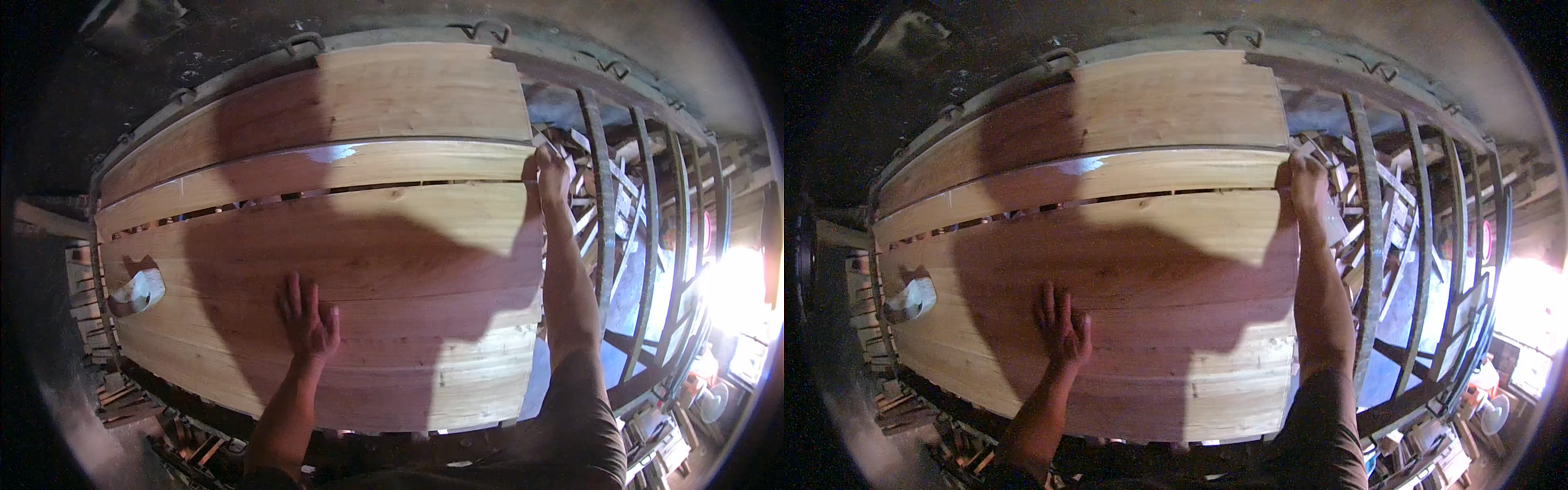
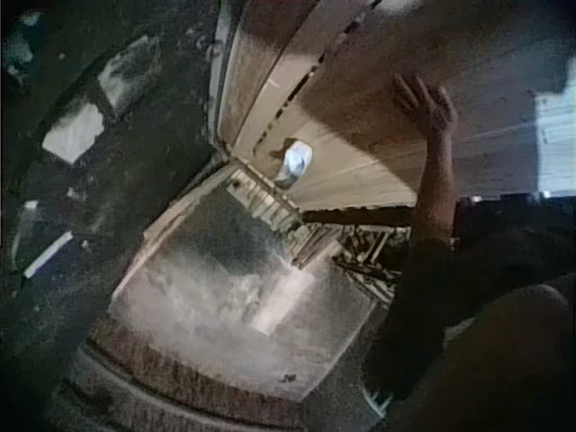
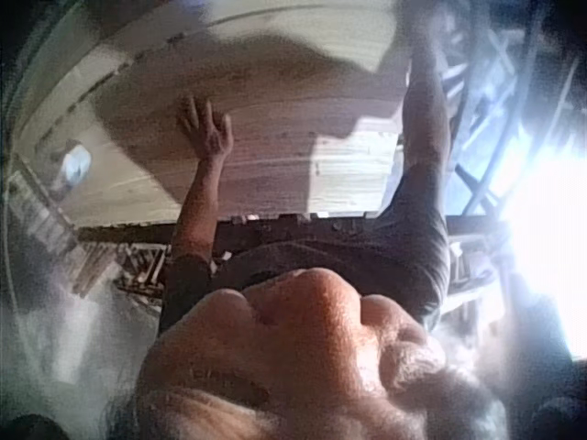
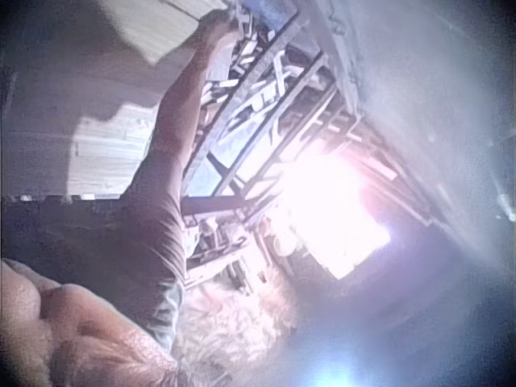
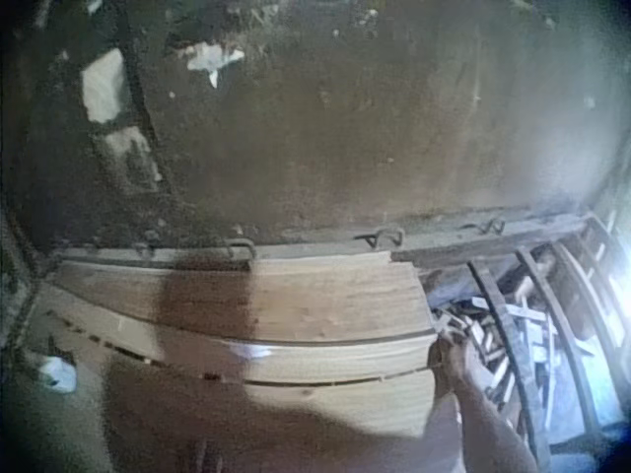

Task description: The person scoops white wood glue from a large bucket into a smaller container using a brush, applies the glue along the edge of a flat wooden board, and manually aligns several wooden boards together on a rack.

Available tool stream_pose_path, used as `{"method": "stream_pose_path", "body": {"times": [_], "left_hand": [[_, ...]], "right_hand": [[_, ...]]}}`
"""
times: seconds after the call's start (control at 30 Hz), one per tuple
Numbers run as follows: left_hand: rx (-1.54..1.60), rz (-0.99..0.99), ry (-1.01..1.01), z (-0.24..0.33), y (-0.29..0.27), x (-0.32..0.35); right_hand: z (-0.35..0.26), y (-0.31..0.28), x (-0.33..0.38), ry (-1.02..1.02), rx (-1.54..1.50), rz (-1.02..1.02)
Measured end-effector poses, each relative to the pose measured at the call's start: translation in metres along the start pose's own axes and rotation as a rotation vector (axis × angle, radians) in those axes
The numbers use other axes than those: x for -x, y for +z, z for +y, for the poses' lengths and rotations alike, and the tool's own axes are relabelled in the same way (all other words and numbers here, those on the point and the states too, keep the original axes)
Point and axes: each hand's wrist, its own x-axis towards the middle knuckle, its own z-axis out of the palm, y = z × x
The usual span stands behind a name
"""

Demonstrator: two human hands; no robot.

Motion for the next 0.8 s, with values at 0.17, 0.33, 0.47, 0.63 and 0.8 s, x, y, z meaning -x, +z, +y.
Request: {"method": "stream_pose_path", "body": {"times": [0.17,0.33,0.47,0.63,0.8], "left_hand": [[0.211,-0.179,-0.162,0.009,-0.017,-0.015],[0.049,0.047,-0.022,-0.004,-0.016,0.01],[0.115,0.074,-0.012,-0.001,-0.004,0.006],[0.171,0.107,-0.032,0.004,-0.009,0.006],[0.211,0.179,-0.036,-0.002,-0.003,0.014]], "right_hand": [[0.092,0.005,-0.017,-0.138,-0.478,-0.181],[0.119,0.033,-0.045,-0.194,-0.81,-0.273],[0.125,-0.013,-0.082,-0.409,-0.545,-0.25],[0.029,-0.041,-0.033,-0.189,-0.089,0.079],[0.08,-0.008,-0.037,-0.181,-0.656,-0.317]]}}
